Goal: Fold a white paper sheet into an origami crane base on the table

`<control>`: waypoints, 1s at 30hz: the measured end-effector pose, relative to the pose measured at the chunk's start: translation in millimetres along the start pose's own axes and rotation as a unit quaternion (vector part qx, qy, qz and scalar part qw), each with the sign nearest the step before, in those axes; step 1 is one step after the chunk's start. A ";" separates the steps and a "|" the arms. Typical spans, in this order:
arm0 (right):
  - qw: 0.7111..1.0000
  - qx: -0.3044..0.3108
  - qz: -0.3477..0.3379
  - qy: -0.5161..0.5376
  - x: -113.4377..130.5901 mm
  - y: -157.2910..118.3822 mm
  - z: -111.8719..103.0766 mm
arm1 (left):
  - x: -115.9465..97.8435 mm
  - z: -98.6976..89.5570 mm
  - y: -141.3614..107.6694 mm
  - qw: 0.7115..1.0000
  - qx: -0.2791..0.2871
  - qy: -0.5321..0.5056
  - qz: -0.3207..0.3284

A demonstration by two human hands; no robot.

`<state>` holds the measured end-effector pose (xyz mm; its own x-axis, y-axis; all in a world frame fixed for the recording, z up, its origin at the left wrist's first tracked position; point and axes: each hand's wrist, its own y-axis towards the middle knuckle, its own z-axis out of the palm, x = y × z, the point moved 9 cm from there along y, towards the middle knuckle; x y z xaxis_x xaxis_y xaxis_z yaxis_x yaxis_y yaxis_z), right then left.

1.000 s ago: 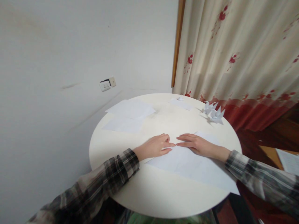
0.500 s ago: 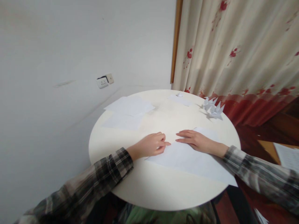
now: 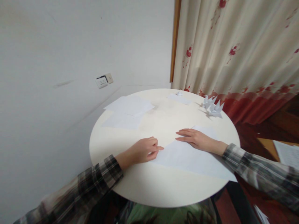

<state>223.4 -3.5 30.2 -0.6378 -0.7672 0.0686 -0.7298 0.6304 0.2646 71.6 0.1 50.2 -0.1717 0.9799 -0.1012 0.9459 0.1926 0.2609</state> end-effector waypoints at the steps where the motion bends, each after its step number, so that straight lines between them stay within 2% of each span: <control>1: 1.000 -0.001 -0.001 0.000 0.9 0.6 0.1 | -0.7 -1.4 -4.2 1.000 -0.001 -0.004 -0.005; 13: 1.000 0.001 -0.001 -0.004 11.5 8.0 0.1 | -9.7 -12.0 -49.2 0.999 0.024 0.025 -0.034; 30: 1.000 -0.008 0.008 -0.001 16.1 12.2 -2.0 | -12.3 -18.1 -81.8 0.999 -0.015 0.025 -0.046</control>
<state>204.8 -8.4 36.5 -0.6492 -0.7573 0.0713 -0.7159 0.6399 0.2792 -8.7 -26.8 47.5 -0.2718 0.9592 -0.0786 0.9167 0.2829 0.2823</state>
